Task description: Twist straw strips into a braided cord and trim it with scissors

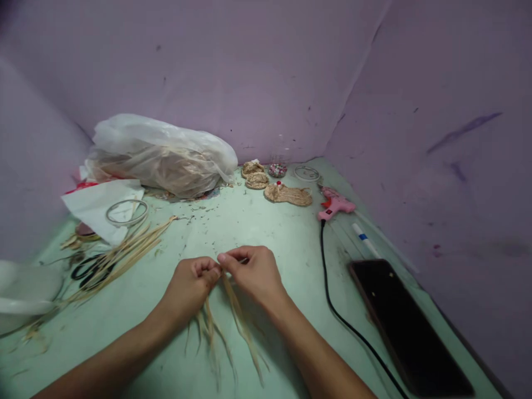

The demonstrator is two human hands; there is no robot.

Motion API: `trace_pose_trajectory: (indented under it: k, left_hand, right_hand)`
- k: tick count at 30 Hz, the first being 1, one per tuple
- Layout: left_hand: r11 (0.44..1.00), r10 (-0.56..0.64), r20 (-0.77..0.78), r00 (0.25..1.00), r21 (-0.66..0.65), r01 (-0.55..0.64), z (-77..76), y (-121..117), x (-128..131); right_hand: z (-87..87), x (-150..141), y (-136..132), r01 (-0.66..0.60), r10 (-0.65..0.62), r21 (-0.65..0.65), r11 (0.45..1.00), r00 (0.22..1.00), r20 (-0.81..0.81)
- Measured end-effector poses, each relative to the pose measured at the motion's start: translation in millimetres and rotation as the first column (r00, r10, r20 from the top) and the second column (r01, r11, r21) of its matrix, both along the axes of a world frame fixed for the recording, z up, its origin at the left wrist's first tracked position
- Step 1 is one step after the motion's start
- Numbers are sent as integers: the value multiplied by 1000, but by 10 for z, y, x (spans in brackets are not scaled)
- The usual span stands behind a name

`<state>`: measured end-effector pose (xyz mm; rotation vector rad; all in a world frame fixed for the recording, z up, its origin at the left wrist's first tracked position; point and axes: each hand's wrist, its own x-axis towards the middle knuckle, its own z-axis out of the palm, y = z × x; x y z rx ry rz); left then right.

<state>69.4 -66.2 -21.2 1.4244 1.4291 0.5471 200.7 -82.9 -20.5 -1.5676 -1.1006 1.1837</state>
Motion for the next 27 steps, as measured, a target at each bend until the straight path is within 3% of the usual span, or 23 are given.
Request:
trace_pose_trajectory:
  k: [2,4,6,8,11,13,15,17,19,23,27]
  left_hand:
    - [998,-46,-26,999,44,48,15,-19,2]
    - [986,-132,-15,991,98,133,41,-38,-8]
    - [954,-241,5,971,184,235,76,-61,-32]
    - [907,-332,7,943,277,318,112,-86,-65]
    - [831,-448,8,894,373,413,146,-116,-104]
    - [816,-493,63,868,380,436,147,-122,-109]
    - [872,-443,178,879,315,375,126,-111,-92]
    - [950,-293,285,913,195,244,89,-82,-61]
    - [989,-140,325,935,93,116,46,-41,-34]
    - [999,-40,320,947,7,40,-12,15,-21]
    - [999,-38,288,957,-11,43,-37,15,-31]
  right_hand:
    - [-43,-24,2,-7,6,-23,1000,999,-38]
    - [-68,-52,-5,-7,-13,-94,996,978,-210]
    - [-71,-67,-10,-84,-29,-207,975,872,-488]
    - [-60,-64,-13,-196,-46,-283,939,742,-668]
    - [-41,-35,-19,-321,-30,-329,888,673,-739]
    - [-39,-12,-25,-397,-15,-330,857,620,-785]
    - [-43,5,-32,-372,-3,-294,880,616,-788]
    - [-38,12,-37,-257,6,-223,940,669,-743]
    - [-13,10,-44,-206,22,-165,965,685,-728]
    - [73,-34,-81,-308,80,-178,934,670,-738]
    - [69,-77,-112,-232,80,-220,947,838,-540]
